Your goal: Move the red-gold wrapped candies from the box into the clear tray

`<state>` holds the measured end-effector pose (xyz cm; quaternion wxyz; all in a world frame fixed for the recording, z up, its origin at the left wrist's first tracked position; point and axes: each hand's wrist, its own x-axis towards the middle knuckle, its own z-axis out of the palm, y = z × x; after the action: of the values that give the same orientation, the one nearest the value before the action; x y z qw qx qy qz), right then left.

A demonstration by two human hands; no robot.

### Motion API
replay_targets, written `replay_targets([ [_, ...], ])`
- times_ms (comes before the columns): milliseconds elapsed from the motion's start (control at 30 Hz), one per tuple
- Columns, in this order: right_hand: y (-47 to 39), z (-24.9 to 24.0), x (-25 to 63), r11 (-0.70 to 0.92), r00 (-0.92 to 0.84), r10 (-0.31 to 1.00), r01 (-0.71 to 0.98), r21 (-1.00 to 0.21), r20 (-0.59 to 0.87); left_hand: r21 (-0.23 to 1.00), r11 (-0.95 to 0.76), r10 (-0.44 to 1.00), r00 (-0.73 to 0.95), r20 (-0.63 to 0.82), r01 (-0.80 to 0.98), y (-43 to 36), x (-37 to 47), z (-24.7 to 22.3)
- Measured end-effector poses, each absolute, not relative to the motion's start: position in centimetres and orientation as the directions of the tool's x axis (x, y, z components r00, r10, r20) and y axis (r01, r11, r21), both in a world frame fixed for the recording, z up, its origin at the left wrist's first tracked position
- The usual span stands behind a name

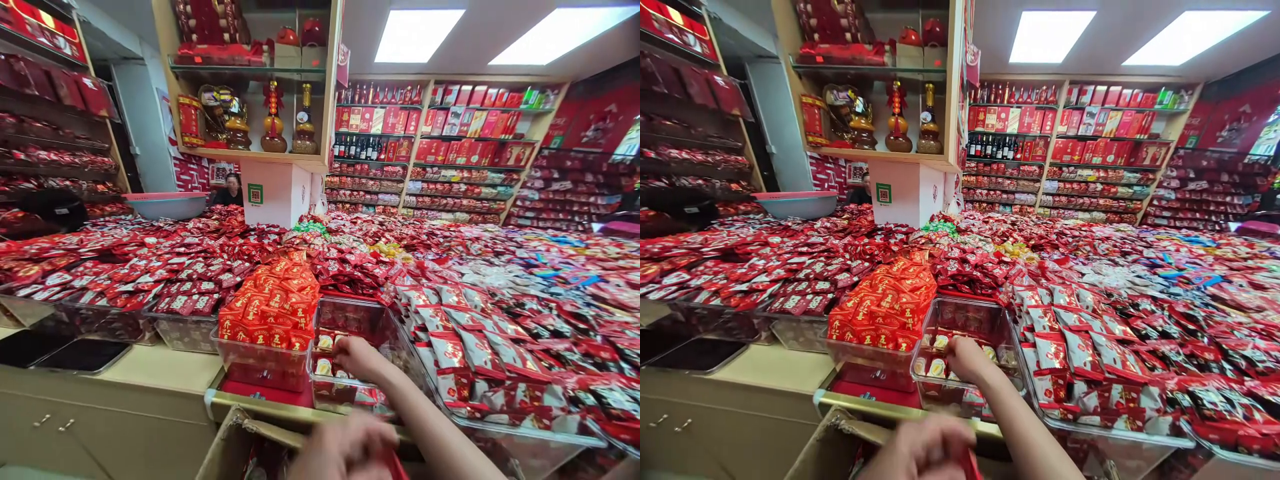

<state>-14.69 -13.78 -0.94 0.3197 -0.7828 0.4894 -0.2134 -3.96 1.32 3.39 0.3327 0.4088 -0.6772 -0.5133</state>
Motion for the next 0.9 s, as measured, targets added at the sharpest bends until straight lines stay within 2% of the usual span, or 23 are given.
replay_targets([
  [67,-13.7,-0.2,-14.9,-0.314,0.378,-0.918,-0.51,-0.801,0.119,0.976,0.188,-0.953,-0.262,0.153,-0.112,-1.1,-3.1,4.8],
  [100,-13.6,0.3,-15.0,-0.308,0.346,-0.925,-0.44,-0.843,0.157,0.969,0.245,-0.966,-0.081,0.245,0.014,-2.4,-2.6,5.3],
  [167,-13.1,1.1,-15.2,-0.286,0.292,-0.936,-0.294,-0.912,0.199,0.937,0.31,-0.95,0.094,0.299,0.161,-4.8,-1.5,5.6],
  [267,-11.7,1.8,-15.4,-0.237,0.308,-0.929,-0.07,-0.969,0.205,0.925,0.336,-0.939,0.142,0.314,0.175,-7.0,-0.6,4.8],
  [367,-10.4,1.8,-15.5,-0.2,0.372,-0.902,0.095,-0.975,0.221,0.922,0.352,-0.933,0.144,0.331,0.162,-7.5,-0.7,3.3],
  [567,-10.1,1.3,-16.0,-0.164,0.329,-0.916,0.211,-0.964,0.229,0.923,0.367,-0.929,0.095,0.358,0.115,-6.9,-1.5,2.1],
  [633,-10.0,1.4,-16.0,-0.167,0.32,-0.92,0.209,-0.964,0.228,0.926,0.373,-0.927,0.079,0.367,0.064,-7.0,-1.6,1.9],
  [700,-9.8,1.8,-16.1,-0.274,0.314,-0.901,0.125,-0.953,0.3,0.926,0.376,-0.925,0.048,0.376,0.0,-7.1,-1.7,1.7],
  [800,-9.7,2.8,-16.4,-0.527,0.328,-0.825,-0.154,-0.836,0.46,0.921,0.376,-0.927,-0.039,0.374,-0.099,-7.1,-1.8,1.2],
  [833,-9.8,3.2,-16.6,-0.551,0.321,-0.822,-0.243,-0.798,0.47,0.917,0.377,-0.926,-0.061,0.372,-0.13,-7.0,-1.8,1.2],
  [900,-10.3,3.7,-17.0,-0.487,0.27,-0.873,-0.425,-0.763,0.407,0.907,0.376,-0.926,-0.091,0.365,-0.191,-6.9,-1.9,1.3],
])
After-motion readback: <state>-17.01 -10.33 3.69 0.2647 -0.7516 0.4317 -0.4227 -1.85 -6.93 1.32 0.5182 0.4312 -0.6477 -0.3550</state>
